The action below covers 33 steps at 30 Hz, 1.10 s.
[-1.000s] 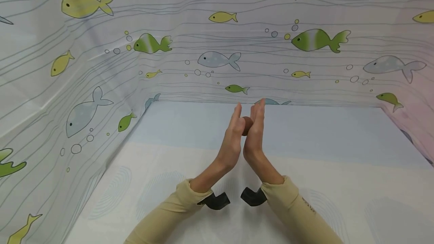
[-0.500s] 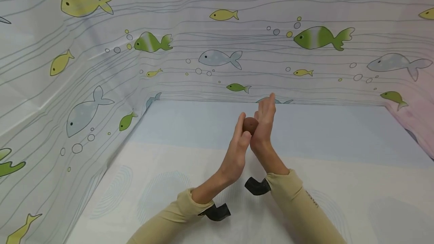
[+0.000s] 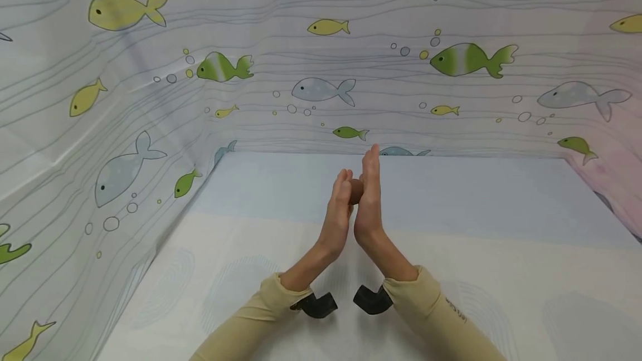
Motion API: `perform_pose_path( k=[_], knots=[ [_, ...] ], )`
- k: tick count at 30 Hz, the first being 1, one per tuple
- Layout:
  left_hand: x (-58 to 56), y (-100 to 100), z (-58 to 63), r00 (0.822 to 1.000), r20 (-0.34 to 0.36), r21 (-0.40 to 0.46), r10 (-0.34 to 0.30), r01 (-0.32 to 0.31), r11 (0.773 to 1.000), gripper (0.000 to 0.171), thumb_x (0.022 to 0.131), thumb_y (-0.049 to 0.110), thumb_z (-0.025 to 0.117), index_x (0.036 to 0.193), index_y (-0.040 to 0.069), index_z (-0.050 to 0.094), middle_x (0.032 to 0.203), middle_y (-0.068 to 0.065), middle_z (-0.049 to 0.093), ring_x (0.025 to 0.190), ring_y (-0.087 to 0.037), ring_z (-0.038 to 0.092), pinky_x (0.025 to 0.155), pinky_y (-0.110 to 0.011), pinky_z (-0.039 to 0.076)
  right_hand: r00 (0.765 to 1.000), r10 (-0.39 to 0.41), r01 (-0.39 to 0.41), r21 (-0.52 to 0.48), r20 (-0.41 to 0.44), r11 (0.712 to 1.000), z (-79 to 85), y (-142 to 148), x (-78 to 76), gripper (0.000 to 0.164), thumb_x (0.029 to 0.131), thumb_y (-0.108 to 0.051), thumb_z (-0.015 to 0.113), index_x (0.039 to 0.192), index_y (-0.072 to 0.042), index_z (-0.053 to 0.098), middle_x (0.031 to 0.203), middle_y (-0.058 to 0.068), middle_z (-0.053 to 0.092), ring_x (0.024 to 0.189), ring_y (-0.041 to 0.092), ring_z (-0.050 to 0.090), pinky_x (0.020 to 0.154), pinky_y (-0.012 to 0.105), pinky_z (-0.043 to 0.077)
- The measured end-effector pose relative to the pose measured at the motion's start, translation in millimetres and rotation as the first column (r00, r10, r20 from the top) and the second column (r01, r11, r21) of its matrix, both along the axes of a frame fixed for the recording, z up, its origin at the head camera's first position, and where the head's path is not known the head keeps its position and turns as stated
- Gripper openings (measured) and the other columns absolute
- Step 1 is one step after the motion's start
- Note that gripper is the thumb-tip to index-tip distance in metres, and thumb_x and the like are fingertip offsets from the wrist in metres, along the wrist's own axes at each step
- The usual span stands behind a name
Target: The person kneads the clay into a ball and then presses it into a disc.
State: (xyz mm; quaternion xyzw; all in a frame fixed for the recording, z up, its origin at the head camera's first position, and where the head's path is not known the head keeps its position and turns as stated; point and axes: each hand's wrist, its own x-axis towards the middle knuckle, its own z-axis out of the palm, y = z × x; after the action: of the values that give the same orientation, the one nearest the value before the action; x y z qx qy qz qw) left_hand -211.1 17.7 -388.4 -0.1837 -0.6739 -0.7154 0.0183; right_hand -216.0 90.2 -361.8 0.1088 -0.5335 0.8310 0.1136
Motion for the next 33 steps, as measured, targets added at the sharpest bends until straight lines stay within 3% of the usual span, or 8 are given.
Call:
perform_pose_path(
  k=[10, 16, 20, 23, 26, 29, 31, 33],
  knots=[
    [-30.1, -18, 17.3, 0.985, -0.019, 0.060, 0.174, -0.173, 0.983, 0.065, 0.104, 0.047, 0.025, 0.154, 0.006, 0.028, 0.129, -0.011, 0.055, 0.138, -0.016, 0.037, 0.119, -0.041, 0.021, 0.994, 0.104, -0.108, 0.126, 0.039, 0.986, -2.1, -16, 19.4, 0.070, 0.103, -0.058, 0.022, 0.160, -0.025, -0.002, 0.165, 0.004, 0.009, 0.152, 0.012, 0.003, 0.122, 0.048, 0.005],
    [-40.6, -26, 31.6, 0.980, 0.007, 0.058, 0.199, -0.199, 0.978, 0.067, 0.104, 0.047, 0.026, 0.159, 0.009, 0.017, 0.164, 0.001, 0.019, 0.149, -0.010, 0.018, 0.122, -0.036, 0.015, 0.979, 0.185, -0.171, 0.155, -0.083, 0.973, -7.3, -24, 30.0, 0.067, 0.105, -0.052, 0.016, 0.159, -0.024, -0.012, 0.165, 0.008, -0.006, 0.152, 0.022, -0.010, 0.121, 0.052, 0.001],
    [-37.1, -24, 37.6, 0.982, -0.046, 0.058, 0.185, -0.182, 0.982, 0.070, 0.103, 0.047, 0.028, 0.159, 0.007, 0.016, 0.164, -0.001, 0.019, 0.149, -0.011, 0.019, 0.122, -0.036, 0.014, 0.980, 0.166, -0.153, 0.122, -0.105, 0.981, -6.7, -24, 27.1, 0.061, 0.106, -0.051, 0.015, 0.160, -0.022, 0.010, 0.154, 0.004, 0.036, 0.153, 0.020, -0.006, 0.122, 0.050, 0.004],
    [-31.0, -20, 39.0, 0.983, -0.105, 0.057, 0.149, -0.143, 0.988, 0.073, 0.102, 0.048, 0.030, 0.159, 0.005, 0.012, 0.157, -0.008, 0.035, 0.142, -0.012, 0.035, 0.121, -0.034, 0.017, 0.987, 0.141, -0.136, 0.072, -0.076, 0.988, -2.1, -22, 18.6, 0.059, 0.107, -0.050, 0.015, 0.126, -0.020, 0.061, 0.108, -0.008, 0.062, 0.142, 0.013, 0.029, 0.118, 0.042, 0.020],
    [-24.2, -14, 39.0, 0.981, -0.163, 0.041, 0.105, -0.100, 0.994, 0.072, 0.103, 0.045, 0.031, 0.159, 0.005, 0.009, 0.126, -0.016, 0.061, 0.128, -0.010, 0.047, 0.120, -0.033, 0.021, 0.994, 0.111, -0.110, 0.024, -0.027, 0.994, 1.3, -19, 9.1, 0.061, 0.107, -0.047, 0.015, 0.074, -0.023, 0.060, 0.072, -0.010, 0.053, 0.102, 0.009, 0.050, 0.100, 0.034, 0.033],
    [-16.0, -9, 38.8, 0.979, -0.188, 0.001, 0.076, -0.077, 0.997, 0.070, 0.104, 0.042, 0.032, 0.159, 0.006, 0.008, 0.071, -0.018, 0.051, 0.084, -0.012, 0.053, 0.118, -0.031, 0.026, 0.997, 0.074, -0.074, -0.004, 0.033, 0.997, 2.3, -14, 3.7, 0.057, 0.106, -0.049, 0.016, 0.077, -0.017, 0.054, 0.066, -0.003, 0.043, 0.081, 0.012, 0.045, 0.086, 0.031, 0.035],
    [-9.4, -6, 38.5, 0.983, -0.172, -0.027, 0.062, -0.068, 0.997, 0.069, 0.104, 0.042, 0.033, 0.159, 0.008, 0.009, 0.101, -0.015, 0.064, 0.113, -0.005, 0.052, 0.117, -0.029, 0.026, 0.994, 0.081, -0.079, -0.032, 0.073, 0.996, 3.2, -9, 1.9, 0.057, 0.105, -0.052, 0.018, 0.115, -0.014, 0.059, 0.087, -0.004, 0.055, 0.101, 0.008, 0.051, 0.097, 0.028, 0.035],
    [-3.0, -4, 37.5, 0.987, -0.156, -0.049, 0.047, -0.055, 0.997, 0.069, 0.104, 0.044, 0.033, 0.160, 0.010, 0.009, 0.120, -0.013, 0.063, 0.114, -0.011, 0.055, 0.115, -0.030, 0.031, 0.989, 0.115, -0.110, -0.064, 0.094, 0.992, 5.9, -3, -0.5, 0.067, 0.103, -0.057, 0.020, 0.151, -0.013, 0.031, 0.106, -0.005, 0.058, 0.130, 0.007, 0.041, 0.111, 0.027, 0.027]
  ],
)
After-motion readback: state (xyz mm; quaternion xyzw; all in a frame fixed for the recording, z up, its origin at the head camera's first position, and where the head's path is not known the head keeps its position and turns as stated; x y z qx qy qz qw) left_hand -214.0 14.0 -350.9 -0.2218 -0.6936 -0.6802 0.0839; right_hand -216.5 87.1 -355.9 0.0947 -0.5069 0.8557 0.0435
